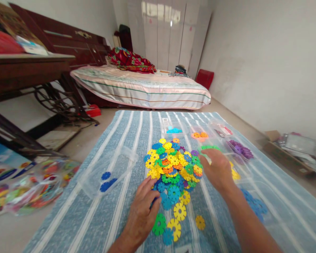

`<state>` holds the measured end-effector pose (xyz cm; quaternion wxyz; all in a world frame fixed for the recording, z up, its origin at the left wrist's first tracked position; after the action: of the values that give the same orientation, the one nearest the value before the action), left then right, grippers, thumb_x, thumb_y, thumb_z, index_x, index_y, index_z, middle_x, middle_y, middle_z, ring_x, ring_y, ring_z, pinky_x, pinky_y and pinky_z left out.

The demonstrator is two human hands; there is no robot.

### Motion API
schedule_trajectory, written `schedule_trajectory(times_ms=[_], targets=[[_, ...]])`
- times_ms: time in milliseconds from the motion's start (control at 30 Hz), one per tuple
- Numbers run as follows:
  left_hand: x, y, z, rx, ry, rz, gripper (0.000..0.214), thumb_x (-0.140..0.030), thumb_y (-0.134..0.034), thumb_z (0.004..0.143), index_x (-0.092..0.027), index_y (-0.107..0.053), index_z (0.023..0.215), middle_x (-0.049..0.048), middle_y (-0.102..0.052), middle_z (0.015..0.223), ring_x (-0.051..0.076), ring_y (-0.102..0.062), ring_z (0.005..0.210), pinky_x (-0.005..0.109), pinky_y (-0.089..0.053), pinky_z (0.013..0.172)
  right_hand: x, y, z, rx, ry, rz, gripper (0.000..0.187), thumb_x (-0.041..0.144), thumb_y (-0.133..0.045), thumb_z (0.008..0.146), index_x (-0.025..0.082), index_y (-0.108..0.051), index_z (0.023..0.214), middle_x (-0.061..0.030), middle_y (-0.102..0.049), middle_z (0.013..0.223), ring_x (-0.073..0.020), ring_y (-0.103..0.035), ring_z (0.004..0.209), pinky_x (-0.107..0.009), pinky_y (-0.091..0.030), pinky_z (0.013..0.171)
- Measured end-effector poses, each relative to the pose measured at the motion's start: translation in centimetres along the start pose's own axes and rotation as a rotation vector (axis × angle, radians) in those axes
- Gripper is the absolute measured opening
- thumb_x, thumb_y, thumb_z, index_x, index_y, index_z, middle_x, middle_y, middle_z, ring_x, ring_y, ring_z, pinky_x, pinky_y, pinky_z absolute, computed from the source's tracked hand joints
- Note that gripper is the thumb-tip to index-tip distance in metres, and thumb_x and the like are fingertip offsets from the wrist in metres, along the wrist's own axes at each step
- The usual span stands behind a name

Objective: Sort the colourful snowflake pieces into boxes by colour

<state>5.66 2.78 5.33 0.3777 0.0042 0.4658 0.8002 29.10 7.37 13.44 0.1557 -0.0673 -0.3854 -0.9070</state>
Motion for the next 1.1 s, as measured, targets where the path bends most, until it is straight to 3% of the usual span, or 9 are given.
schedule_trajectory(times_ms=[167,300,367,433,533,600,800,967,1100], targets=[[-0.1,0.4,-0.3,-0.012,0.04,0.025,0.01,-0.018,-0.051,0.081,-0.021,-0.06,0.079,0.0082,-0.061,0.115,0.024,-0.048,0.117,0.046,-0.045,0.096,6.4,-3.1,-6.1,0.214,0.176,0.25,0.013,0.024,-0.049,0.085,0.021,-0.062,0.081,-0.0053,-0.065,0.087,-0.0178,-0.06,0.085,-0.031,-0.049,0.077],[0.5,0.8,-0.7,-0.068,0.103,0.058,0.013,-0.016,-0.049,0.081,-0.02,-0.06,0.078,0.0085,-0.063,0.109,0.023,-0.052,0.113,0.046,-0.047,0.095,10.5,-4.0,-10.6,0.199,0.319,0.371,0.013,0.032,-0.052,0.082,0.022,-0.059,0.079,-0.007,-0.064,0.096,-0.0217,-0.058,0.097,-0.036,-0.048,0.084],[0.8,1.0,-0.8,-0.101,0.126,0.072,0.013,-0.015,-0.049,0.081,-0.02,-0.06,0.078,0.0093,-0.063,0.108,0.024,-0.053,0.112,0.046,-0.049,0.093,11.7,-4.2,-12.3,0.146,0.393,0.398,0.025,0.045,-0.052,0.08,0.021,-0.057,0.074,-0.0086,-0.063,0.099,-0.0256,-0.056,0.103,-0.04,-0.047,0.085],[1.1,1.1,-1.0,-0.12,0.141,0.076,0.013,-0.015,-0.049,0.081,-0.02,-0.061,0.078,0.0094,-0.064,0.107,0.024,-0.054,0.112,0.046,-0.05,0.091,12.6,-4.9,-13.8,0.131,0.473,0.345,0.024,0.044,-0.056,0.079,0.021,-0.057,0.074,-0.0094,-0.062,0.105,-0.0276,-0.052,0.11,-0.042,-0.046,0.087],[1.3,1.0,-1.1,-0.129,0.158,0.072,0.013,-0.015,-0.05,0.081,-0.02,-0.061,0.077,0.0089,-0.064,0.107,0.024,-0.054,0.112,0.045,-0.051,0.09,13.1,-6.0,-15.2,0.145,0.56,0.243,0.006,0.027,-0.062,0.077,0.022,-0.058,0.077,-0.0066,-0.062,0.11,-0.0258,-0.05,0.115,-0.04,-0.045,0.09],[1.4,1.0,-1.2,-0.13,0.162,0.071,0.013,-0.015,-0.05,0.08,-0.02,-0.061,0.076,0.0088,-0.064,0.107,0.024,-0.054,0.112,0.045,-0.051,0.09,13.0,-6.2,-15.5,0.142,0.575,0.213,0.006,0.021,-0.064,0.076,0.023,-0.059,0.078,-0.0053,-0.062,0.109,-0.025,-0.05,0.115,-0.039,-0.045,0.091],[1.4,1.0,-1.2,-0.125,0.162,0.081,0.012,-0.015,-0.05,0.08,-0.02,-0.061,0.077,0.0087,-0.064,0.106,0.024,-0.054,0.111,0.045,-0.05,0.09,12.5,-6.7,-15.7,0.238,0.566,0.206,0.014,0.034,-0.066,0.074,0.023,-0.06,0.08,-0.007,-0.061,0.11,-0.0274,-0.048,0.116,-0.04,-0.042,0.093],[1.5,1.0,-1.2,-0.113,0.175,0.09,0.013,-0.016,-0.05,0.081,-0.02,-0.061,0.076,0.009,-0.064,0.106,0.024,-0.053,0.112,0.044,-0.05,0.091,11.4,-6.9,-15.4,0.245,0.532,0.217,0.024,0.042,-0.065,0.072,0.022,-0.062,0.085,-0.0081,-0.061,0.11,-0.0278,-0.048,0.116,-0.039,-0.041,0.094],[1.4,1.0,-1.1,-0.111,0.171,0.09,0.013,-0.016,-0.049,0.081,-0.02,-0.061,0.075,0.0092,-0.064,0.106,0.024,-0.054,0.111,0.046,-0.05,0.091,11.2,-6.5,-15.1,0.246,0.54,0.218,0.018,0.036,-0.067,0.071,0.024,-0.061,0.083,-0.0067,-0.061,0.111,-0.0277,-0.049,0.113,-0.039,-0.042,0.091]])
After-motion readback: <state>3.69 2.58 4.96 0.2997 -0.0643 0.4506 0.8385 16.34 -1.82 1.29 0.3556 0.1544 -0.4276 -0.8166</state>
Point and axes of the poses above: each hand's wrist, its own z-axis towards the middle knuckle, its own y-axis out of the back of the hand, x = y × z, the point moved 8 cm from there along z, towards the middle knuckle
